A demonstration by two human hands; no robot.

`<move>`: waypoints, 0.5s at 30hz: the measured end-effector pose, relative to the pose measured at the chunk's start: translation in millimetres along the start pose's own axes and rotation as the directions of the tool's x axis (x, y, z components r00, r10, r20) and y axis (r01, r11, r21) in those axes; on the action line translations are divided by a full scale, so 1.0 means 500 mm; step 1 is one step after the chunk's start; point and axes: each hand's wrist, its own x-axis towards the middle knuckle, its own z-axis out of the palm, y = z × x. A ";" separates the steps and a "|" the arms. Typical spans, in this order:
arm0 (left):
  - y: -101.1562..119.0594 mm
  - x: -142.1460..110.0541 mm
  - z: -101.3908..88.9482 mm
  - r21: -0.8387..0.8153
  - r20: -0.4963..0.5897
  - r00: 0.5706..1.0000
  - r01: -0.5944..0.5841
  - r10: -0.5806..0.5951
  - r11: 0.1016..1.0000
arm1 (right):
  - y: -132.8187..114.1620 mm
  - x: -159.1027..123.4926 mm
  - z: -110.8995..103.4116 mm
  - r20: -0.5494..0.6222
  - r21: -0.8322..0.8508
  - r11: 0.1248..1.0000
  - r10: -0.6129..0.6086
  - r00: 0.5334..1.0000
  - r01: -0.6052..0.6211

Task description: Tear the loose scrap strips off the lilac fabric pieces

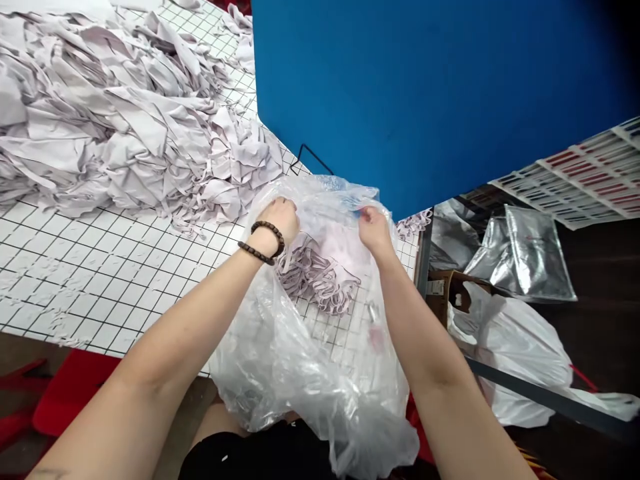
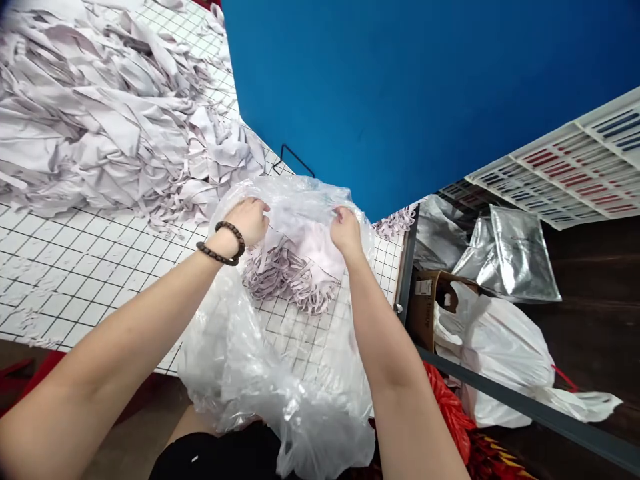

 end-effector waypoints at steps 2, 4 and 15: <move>-0.003 0.019 0.025 -0.018 0.073 0.993 0.097 -0.095 0.995 | -0.025 -0.011 0.024 0.122 -0.018 0.999 0.031 0.992 -0.029; 0.000 0.030 0.057 -0.067 0.103 0.964 0.254 -0.247 0.965 | -0.051 -0.043 0.067 0.261 -0.161 0.987 0.070 0.963 -0.028; -0.047 0.050 0.121 -0.210 0.134 0.919 0.393 -0.372 0.895 | 0.050 -0.135 0.077 0.057 -0.189 0.928 0.337 0.940 -0.322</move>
